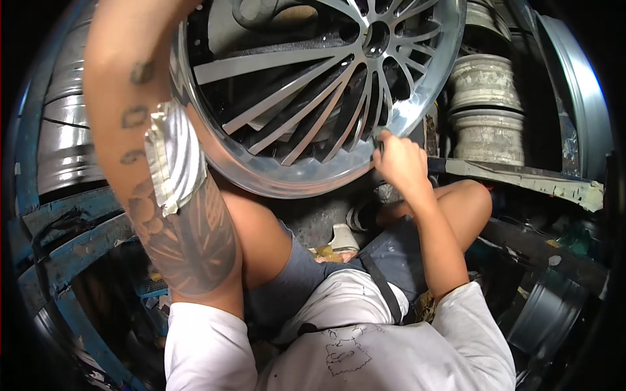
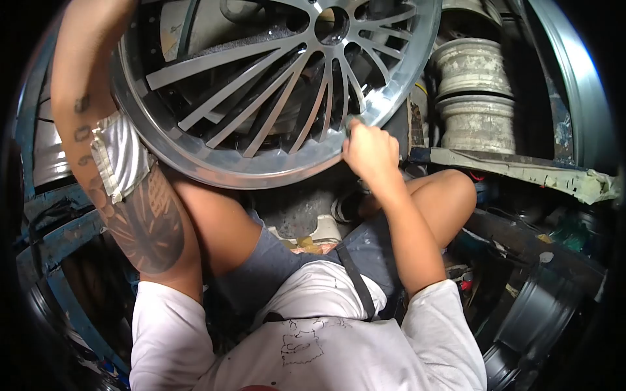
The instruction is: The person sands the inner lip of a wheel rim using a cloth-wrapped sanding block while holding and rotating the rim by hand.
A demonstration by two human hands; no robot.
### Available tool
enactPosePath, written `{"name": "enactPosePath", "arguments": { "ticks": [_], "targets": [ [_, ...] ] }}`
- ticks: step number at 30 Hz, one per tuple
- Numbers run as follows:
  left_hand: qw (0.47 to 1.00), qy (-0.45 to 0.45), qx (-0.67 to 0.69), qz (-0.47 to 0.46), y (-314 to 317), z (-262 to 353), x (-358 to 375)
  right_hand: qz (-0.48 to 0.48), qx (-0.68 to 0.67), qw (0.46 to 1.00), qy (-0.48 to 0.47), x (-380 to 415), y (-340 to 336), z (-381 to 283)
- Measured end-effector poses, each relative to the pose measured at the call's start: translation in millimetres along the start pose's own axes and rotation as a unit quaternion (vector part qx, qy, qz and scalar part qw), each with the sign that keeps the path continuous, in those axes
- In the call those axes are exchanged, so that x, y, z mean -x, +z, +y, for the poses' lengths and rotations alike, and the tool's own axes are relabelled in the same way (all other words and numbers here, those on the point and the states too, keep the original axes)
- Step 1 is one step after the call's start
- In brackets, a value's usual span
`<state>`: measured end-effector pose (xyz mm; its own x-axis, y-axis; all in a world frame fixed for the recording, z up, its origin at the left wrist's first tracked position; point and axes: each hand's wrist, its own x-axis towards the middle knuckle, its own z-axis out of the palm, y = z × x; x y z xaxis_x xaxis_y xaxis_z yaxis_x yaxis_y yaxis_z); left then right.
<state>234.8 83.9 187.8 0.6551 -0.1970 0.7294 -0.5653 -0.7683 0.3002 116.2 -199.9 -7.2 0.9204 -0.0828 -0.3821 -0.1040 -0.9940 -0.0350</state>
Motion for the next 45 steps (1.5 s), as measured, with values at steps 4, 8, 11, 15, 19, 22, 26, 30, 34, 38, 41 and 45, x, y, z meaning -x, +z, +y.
{"name": "enactPosePath", "arguments": {
  "ticks": [4, 8, 11, 15, 19, 22, 26, 30, 34, 38, 41, 45],
  "targets": [
    [0.995, -0.082, 0.045, -0.023, -6.2, 2.1, 3.0, 0.022, -0.04, 0.999, 0.011, -20.5, -4.7, 20.4],
    [0.991, -0.122, 0.059, 0.013, 2.0, 2.4, -2.3, 0.02, 0.024, 1.0, 0.004, 3.2, 4.1, -7.7],
    [0.974, -0.204, 0.073, -0.069, -14.8, 30.5, -13.6, 0.078, -0.008, 0.997, -0.015, -7.9, 6.4, 4.8],
    [0.983, 0.121, -0.138, 0.027, 5.2, -40.5, 2.8, 0.059, 0.04, 0.997, -0.006, 6.1, 9.4, -7.8],
    [0.969, 0.162, -0.182, 0.048, 6.2, -26.0, 11.9, 0.123, -0.002, 0.992, 0.002, -16.8, 14.4, 12.6],
    [0.997, 0.06, -0.021, 0.039, 6.5, -6.5, 5.2, 0.073, 0.023, 0.997, 0.022, -3.6, 22.3, 1.9],
    [0.999, -0.001, 0.048, 0.011, 3.6, -3.3, 6.5, 0.108, -0.002, 0.994, 0.019, -18.2, 20.2, 15.3],
    [0.997, -0.025, 0.071, 0.003, 2.7, -1.4, 2.3, 0.101, 0.016, 0.994, 0.024, -2.2, 21.9, 2.9],
    [0.995, -0.046, 0.091, -0.012, 3.0, 0.0, 2.6, 0.096, -0.01, 0.995, 0.014, -9.9, 23.8, 13.7],
    [0.99, -0.07, 0.121, -0.025, 0.9, 0.1, 2.9, 0.091, -0.009, 0.996, 0.011, -1.6, 21.5, 8.3],
    [0.983, -0.091, 0.151, -0.046, -0.9, -0.2, -0.2, 0.113, -0.032, 0.993, 0.001, -11.3, 19.5, 20.8],
    [0.97, -0.118, 0.197, -0.077, -6.7, -2.8, -3.2, 0.06, -0.016, 0.998, 0.006, 3.2, 22.6, 13.2]
  ]
}}
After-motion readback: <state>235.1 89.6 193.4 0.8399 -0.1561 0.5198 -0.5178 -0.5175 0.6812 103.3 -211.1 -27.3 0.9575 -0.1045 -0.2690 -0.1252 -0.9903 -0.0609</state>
